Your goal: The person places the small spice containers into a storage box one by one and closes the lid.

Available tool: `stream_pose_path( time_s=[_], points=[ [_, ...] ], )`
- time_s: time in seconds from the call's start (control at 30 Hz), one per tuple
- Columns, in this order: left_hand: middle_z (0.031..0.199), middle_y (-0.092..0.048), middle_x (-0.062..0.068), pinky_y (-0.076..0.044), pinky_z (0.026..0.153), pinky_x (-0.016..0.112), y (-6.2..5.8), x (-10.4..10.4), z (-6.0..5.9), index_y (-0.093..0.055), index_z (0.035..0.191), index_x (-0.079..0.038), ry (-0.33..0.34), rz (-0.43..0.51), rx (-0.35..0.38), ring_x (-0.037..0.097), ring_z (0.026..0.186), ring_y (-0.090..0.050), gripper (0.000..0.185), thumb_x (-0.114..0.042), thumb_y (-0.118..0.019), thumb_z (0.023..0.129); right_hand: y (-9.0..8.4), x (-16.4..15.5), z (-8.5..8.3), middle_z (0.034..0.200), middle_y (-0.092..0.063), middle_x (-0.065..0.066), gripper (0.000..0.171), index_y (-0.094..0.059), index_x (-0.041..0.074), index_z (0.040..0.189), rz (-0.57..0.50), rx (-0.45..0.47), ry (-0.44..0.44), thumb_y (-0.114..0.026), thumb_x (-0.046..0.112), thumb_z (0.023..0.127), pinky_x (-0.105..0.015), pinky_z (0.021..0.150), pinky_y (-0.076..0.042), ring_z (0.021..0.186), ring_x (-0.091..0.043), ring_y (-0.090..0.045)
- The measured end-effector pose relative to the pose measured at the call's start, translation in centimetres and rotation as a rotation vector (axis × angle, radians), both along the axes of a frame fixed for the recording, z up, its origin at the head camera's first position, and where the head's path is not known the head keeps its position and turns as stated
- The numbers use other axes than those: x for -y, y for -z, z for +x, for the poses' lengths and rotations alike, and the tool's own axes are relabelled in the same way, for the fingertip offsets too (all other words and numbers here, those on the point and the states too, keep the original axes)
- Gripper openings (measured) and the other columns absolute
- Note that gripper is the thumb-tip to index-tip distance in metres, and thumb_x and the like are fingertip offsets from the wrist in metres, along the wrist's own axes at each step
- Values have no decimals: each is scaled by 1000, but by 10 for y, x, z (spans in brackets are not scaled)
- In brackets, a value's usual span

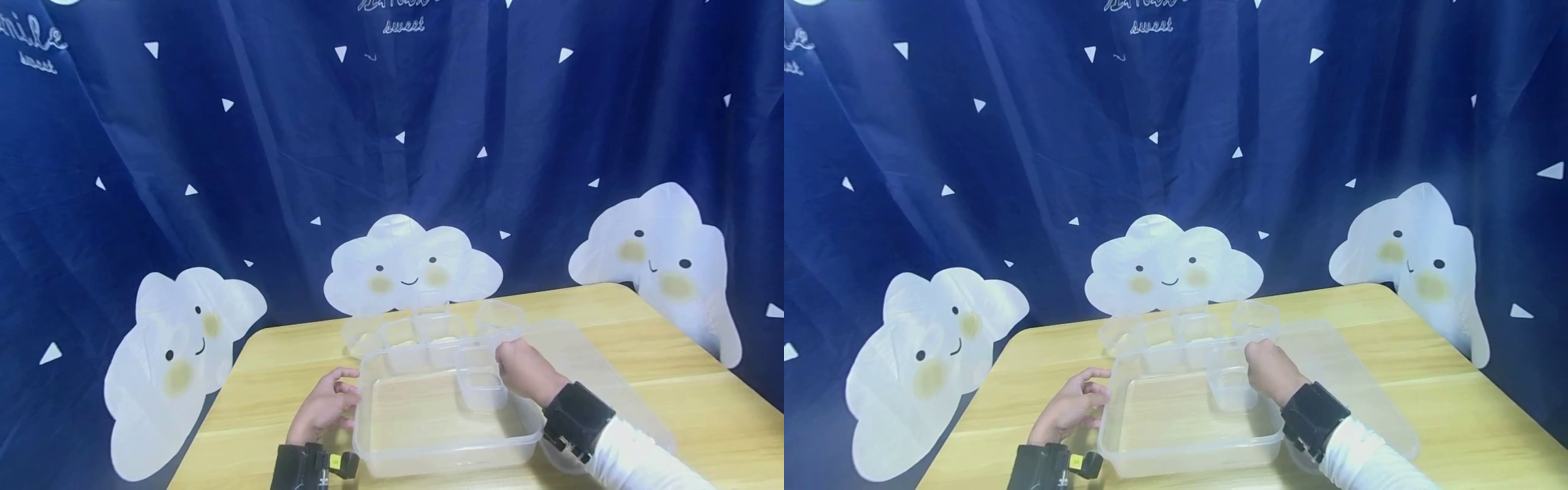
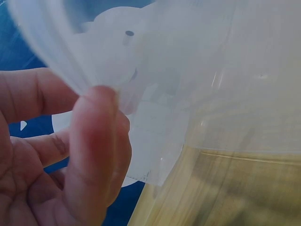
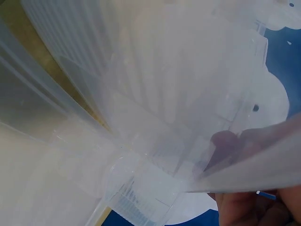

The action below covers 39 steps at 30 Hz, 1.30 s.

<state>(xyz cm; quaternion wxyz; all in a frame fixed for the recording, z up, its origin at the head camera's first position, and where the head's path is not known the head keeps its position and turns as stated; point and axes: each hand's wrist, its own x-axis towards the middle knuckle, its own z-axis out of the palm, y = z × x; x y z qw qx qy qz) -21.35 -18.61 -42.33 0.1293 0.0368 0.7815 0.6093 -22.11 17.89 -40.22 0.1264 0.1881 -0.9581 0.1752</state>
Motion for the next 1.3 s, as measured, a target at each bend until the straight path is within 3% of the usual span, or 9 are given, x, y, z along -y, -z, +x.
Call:
stream_pose_path(
  time_s=[0.4, 0.67, 0.8, 1.07, 1.3],
  points=[
    [94, -54, 13, -57, 56, 34, -1, 0, 1, -43, 135, 4, -3, 3, -3, 28, 82, -60, 54, 4, -61, 85, 3, 3, -1, 69, -63, -11, 17, -64, 0, 71, 7, 2, 21, -58, -15, 71, -35, 56, -55, 58, -20, -59],
    [95, -55, 12, -57, 55, 35, 4, 2, -1, -42, 136, 4, -1, -16, -13, 27, 80, -60, 55, 3, -62, 85, 4, 2, 2, 66, -63, -5, 17, -62, 5, 63, -4, -79, -29, -69, -9, 70, -36, 58, -54, 60, -20, -59],
    [94, -56, 13, -57, 55, 35, 3, 2, -1, -42, 136, 4, -2, -12, -17, 27, 80, -60, 56, 3, -62, 84, 0, 2, 6, 61, -60, 3, 21, -62, 10, 60, -19, -114, -69, -69, -5, 72, -30, 54, -51, 55, -12, -55],
    [93, -56, 13, -57, 57, 37, -1, 2, -1, -42, 135, 4, -2, -15, -21, 25, 79, -60, 56, 3, -61, 82, -4, -1, 15, 60, -57, 11, 22, -64, 15, 62, -44, -6, -176, -80, 1, 70, -23, 53, -47, 56, -3, -51],
    [92, -56, 11, -58, 56, 37, 2, 2, -1, -42, 136, 3, -11, -16, -16, 24, 78, -59, 57, 4, -61, 83, -4, -4, 15, 59, -57, 12, 27, -62, 17, 58, -12, -29, -181, -79, -2, 67, -24, 53, -47, 56, -3, -49]
  ],
)
